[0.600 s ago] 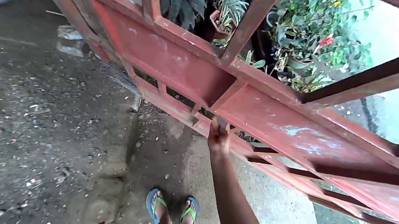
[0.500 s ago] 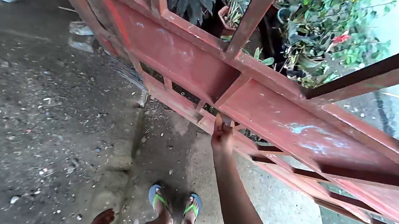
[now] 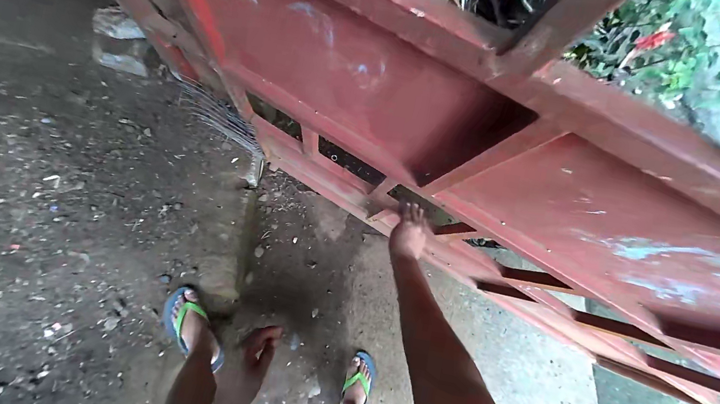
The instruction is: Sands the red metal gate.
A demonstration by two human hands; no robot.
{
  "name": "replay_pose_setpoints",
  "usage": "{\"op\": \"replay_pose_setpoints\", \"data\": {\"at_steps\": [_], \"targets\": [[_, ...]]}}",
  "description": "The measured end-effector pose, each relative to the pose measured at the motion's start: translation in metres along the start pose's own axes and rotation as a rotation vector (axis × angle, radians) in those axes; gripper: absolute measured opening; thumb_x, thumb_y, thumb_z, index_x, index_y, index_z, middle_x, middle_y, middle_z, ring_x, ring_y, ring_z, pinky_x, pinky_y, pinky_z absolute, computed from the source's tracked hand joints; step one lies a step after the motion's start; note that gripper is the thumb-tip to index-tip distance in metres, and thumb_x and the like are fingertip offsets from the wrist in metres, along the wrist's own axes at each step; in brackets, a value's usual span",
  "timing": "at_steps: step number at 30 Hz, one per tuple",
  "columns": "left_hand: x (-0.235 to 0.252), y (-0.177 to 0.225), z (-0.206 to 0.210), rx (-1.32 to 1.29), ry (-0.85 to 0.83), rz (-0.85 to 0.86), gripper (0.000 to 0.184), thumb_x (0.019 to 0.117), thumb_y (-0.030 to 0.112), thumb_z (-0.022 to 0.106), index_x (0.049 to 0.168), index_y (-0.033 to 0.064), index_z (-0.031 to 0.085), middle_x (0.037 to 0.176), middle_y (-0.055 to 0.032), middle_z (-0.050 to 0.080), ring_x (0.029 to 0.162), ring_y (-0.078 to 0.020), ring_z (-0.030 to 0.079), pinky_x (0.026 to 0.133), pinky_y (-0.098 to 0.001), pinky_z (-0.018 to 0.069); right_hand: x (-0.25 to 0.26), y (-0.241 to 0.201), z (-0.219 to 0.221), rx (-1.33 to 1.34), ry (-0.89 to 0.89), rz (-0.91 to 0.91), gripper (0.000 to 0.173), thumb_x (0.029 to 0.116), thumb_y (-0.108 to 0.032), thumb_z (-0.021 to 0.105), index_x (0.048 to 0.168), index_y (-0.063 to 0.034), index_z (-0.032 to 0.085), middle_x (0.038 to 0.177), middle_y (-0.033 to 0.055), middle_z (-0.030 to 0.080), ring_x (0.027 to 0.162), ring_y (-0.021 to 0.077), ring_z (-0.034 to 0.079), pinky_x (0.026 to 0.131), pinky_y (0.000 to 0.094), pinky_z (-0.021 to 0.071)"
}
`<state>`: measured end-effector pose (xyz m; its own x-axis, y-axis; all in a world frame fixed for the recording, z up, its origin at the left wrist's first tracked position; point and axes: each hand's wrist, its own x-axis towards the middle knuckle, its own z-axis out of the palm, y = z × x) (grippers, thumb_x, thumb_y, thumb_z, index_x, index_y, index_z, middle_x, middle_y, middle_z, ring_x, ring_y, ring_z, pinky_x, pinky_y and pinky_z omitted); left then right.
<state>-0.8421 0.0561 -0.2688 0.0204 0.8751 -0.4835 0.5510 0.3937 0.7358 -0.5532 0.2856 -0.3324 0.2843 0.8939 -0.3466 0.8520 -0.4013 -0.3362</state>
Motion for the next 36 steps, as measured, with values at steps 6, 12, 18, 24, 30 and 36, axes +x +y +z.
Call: {"op": "replay_pose_setpoints", "data": {"at_steps": [6, 12, 18, 24, 30, 36], "targets": [[0.094, -0.024, 0.012, 0.025, -0.282, -0.137, 0.036, 0.1072, 0.014, 0.049, 0.137, -0.0032, 0.06, 0.135, -0.0204, 0.065, 0.127, -0.0282, 0.063, 0.113, -0.0408, 0.0449, -0.007, 0.031, 0.021, -0.094, 0.056, -0.152, 0.048, 0.1018, 0.004, 0.04, 0.147, -0.0037, 0.054, 0.156, 0.0166, 0.048, 0.148, 0.0325, 0.042, 0.122, 0.0476, 0.0332], [0.109, -0.048, 0.01, 0.057, -0.465, -0.147, 0.037, 0.1073, 0.015, 0.048, 0.139, -0.0025, 0.058, 0.136, -0.0206, 0.063, 0.127, -0.0274, 0.062, 0.113, -0.0397, 0.045, 0.009, -0.015, 0.05, -0.016, 0.221, -0.041, 0.048, 0.0999, 0.007, 0.041, 0.146, 0.0024, 0.052, 0.159, 0.0216, 0.042, 0.152, 0.0365, 0.034, 0.124, 0.0504, 0.027], [0.115, -0.042, -0.015, 0.055, -0.456, -0.152, 0.036, 0.1074, 0.015, 0.05, 0.138, -0.0016, 0.059, 0.135, -0.0194, 0.065, 0.126, -0.0271, 0.063, 0.113, -0.0399, 0.0452, -0.05, 0.029, 0.043, -0.083, 0.097, -0.295, 0.041, 0.0992, 0.009, 0.042, 0.131, 0.001, 0.067, 0.141, 0.0213, 0.062, 0.134, 0.0388, 0.057, 0.115, 0.0513, 0.0427], [0.116, -0.044, -0.016, 0.017, -0.427, -0.171, 0.036, 0.107, 0.015, 0.05, 0.137, -0.0026, 0.06, 0.135, -0.0196, 0.065, 0.125, -0.0258, 0.063, 0.112, -0.0384, 0.0459, 0.017, -0.011, 0.025, -0.039, 0.143, -0.074, 0.042, 0.1023, -0.002, 0.05, 0.144, 0.0035, 0.054, 0.156, 0.0238, 0.044, 0.15, 0.0381, 0.036, 0.123, 0.0567, 0.0248], [0.116, -0.045, -0.012, 0.021, -0.454, -0.159, 0.037, 0.1068, 0.016, 0.051, 0.137, -0.0023, 0.06, 0.135, -0.0197, 0.065, 0.126, -0.026, 0.063, 0.112, -0.0388, 0.0459, 0.008, 0.01, 0.056, -0.04, 0.381, -0.322, 0.034, 0.1013, 0.003, 0.047, 0.126, 0.0023, 0.069, 0.137, 0.0202, 0.065, 0.134, 0.0388, 0.057, 0.115, 0.0543, 0.0413], [0.111, -0.05, -0.011, -0.017, -0.44, -0.166, 0.036, 0.1066, 0.014, 0.052, 0.137, -0.0035, 0.059, 0.135, -0.0215, 0.064, 0.126, -0.0276, 0.063, 0.112, -0.0391, 0.0456, -0.025, -0.022, 0.018, 0.9, 0.526, 0.016, 0.035, 0.1046, -0.002, 0.044, 0.136, 0.0122, 0.051, 0.13, 0.0227, 0.062, 0.115, 0.02, 0.065, 0.104, 0.0356, 0.0523]]}}
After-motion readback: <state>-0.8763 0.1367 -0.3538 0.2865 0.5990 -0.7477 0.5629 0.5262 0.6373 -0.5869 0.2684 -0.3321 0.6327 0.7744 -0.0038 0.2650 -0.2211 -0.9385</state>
